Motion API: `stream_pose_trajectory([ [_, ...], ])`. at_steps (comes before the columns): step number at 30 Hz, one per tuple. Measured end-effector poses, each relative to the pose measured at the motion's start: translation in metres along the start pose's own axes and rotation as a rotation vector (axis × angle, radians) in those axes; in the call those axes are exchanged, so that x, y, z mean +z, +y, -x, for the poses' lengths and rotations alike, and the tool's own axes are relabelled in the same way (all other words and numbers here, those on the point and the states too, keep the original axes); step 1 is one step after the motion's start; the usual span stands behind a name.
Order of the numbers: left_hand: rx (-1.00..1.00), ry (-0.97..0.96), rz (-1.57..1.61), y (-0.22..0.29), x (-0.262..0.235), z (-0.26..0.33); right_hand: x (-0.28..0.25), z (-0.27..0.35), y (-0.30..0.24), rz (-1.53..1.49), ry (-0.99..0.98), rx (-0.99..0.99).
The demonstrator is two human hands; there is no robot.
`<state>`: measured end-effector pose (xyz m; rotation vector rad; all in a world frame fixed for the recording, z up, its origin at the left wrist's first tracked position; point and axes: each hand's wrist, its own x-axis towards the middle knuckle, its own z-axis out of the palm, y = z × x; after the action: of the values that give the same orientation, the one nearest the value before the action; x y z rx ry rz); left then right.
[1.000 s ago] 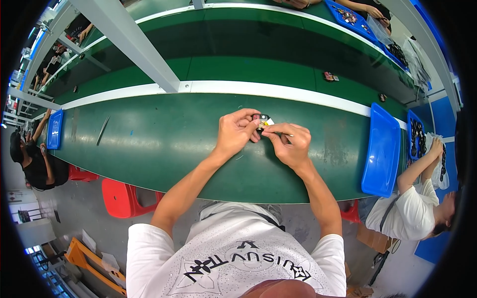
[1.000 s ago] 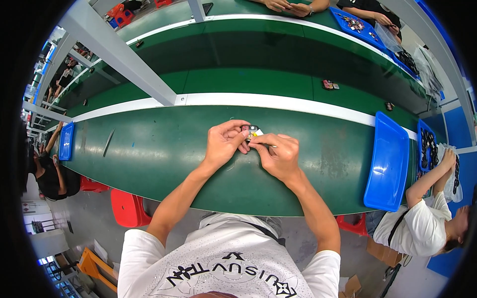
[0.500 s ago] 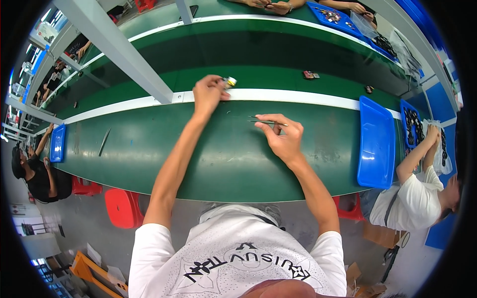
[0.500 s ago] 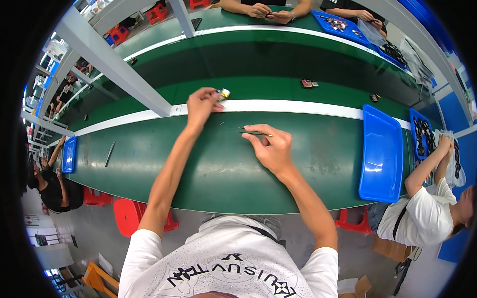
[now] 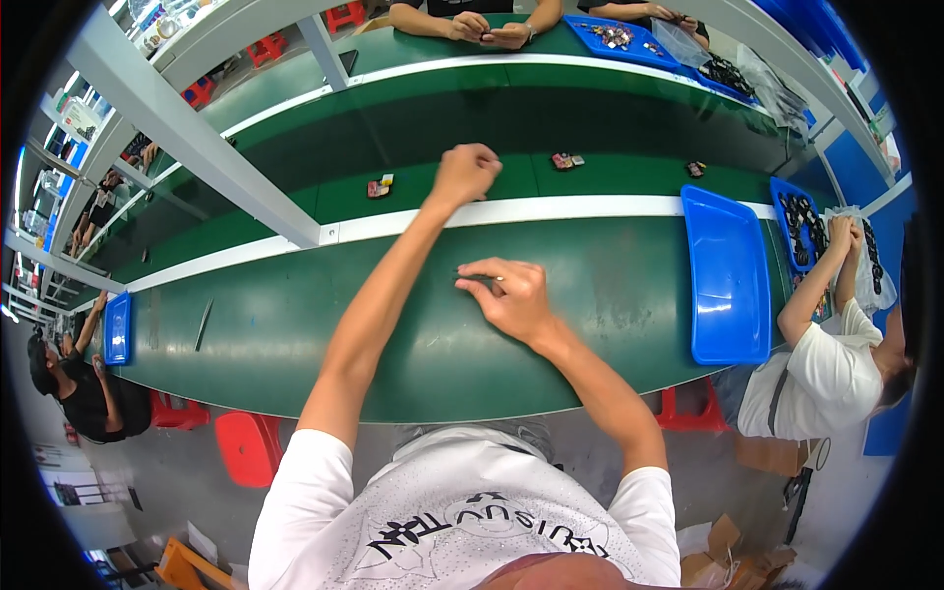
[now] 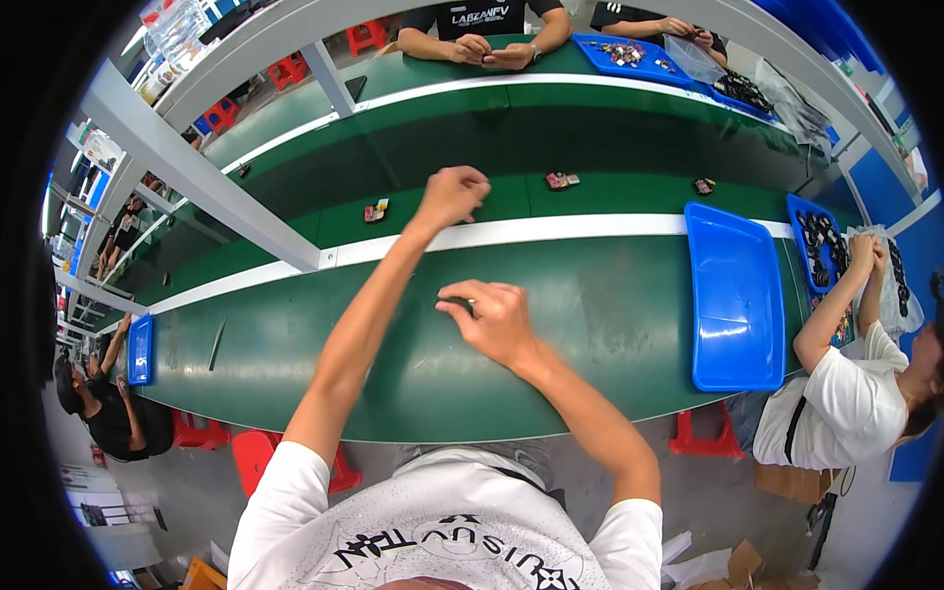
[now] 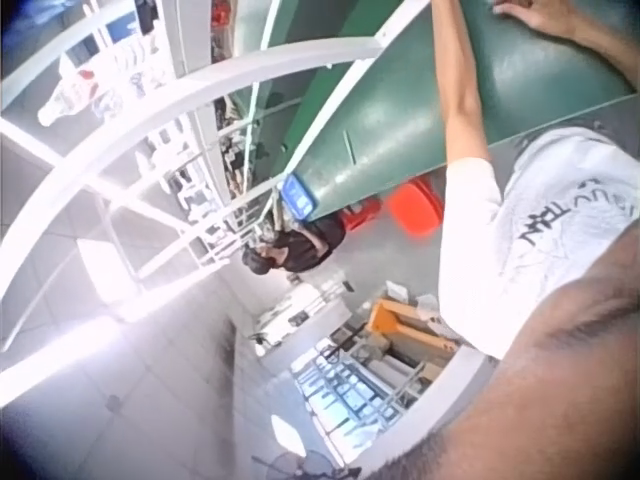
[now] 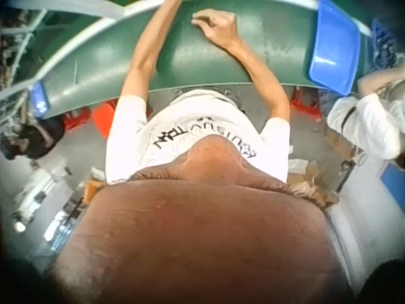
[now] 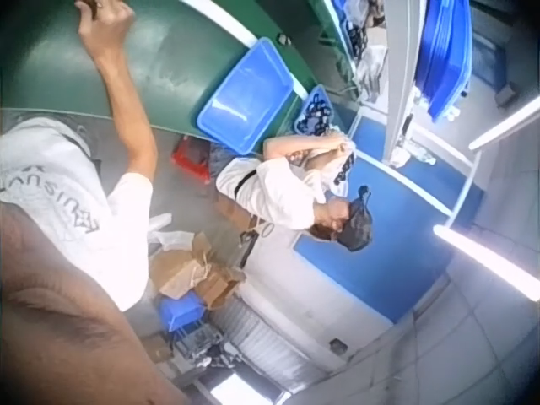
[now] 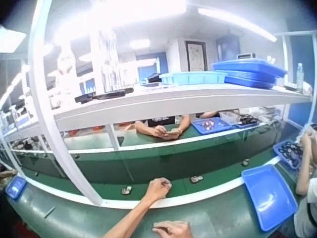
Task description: Using tweezers to precisely assemble and position small electronic parts onto a circuit board assembly.
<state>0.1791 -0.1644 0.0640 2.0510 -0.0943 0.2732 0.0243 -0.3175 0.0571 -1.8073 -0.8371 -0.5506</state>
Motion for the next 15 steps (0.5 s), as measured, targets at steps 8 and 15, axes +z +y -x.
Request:
stream_pose_trajectory([
  [8,0.024,-0.154,-0.367,0.027,0.078,-0.042,-0.002,0.001,-0.003,-0.033,-0.047,-0.08],
  [15,0.035,-0.03,-0.503,0.022,0.093,-0.049,-0.001,0.006,0.005,0.006,-0.042,-0.165],
])
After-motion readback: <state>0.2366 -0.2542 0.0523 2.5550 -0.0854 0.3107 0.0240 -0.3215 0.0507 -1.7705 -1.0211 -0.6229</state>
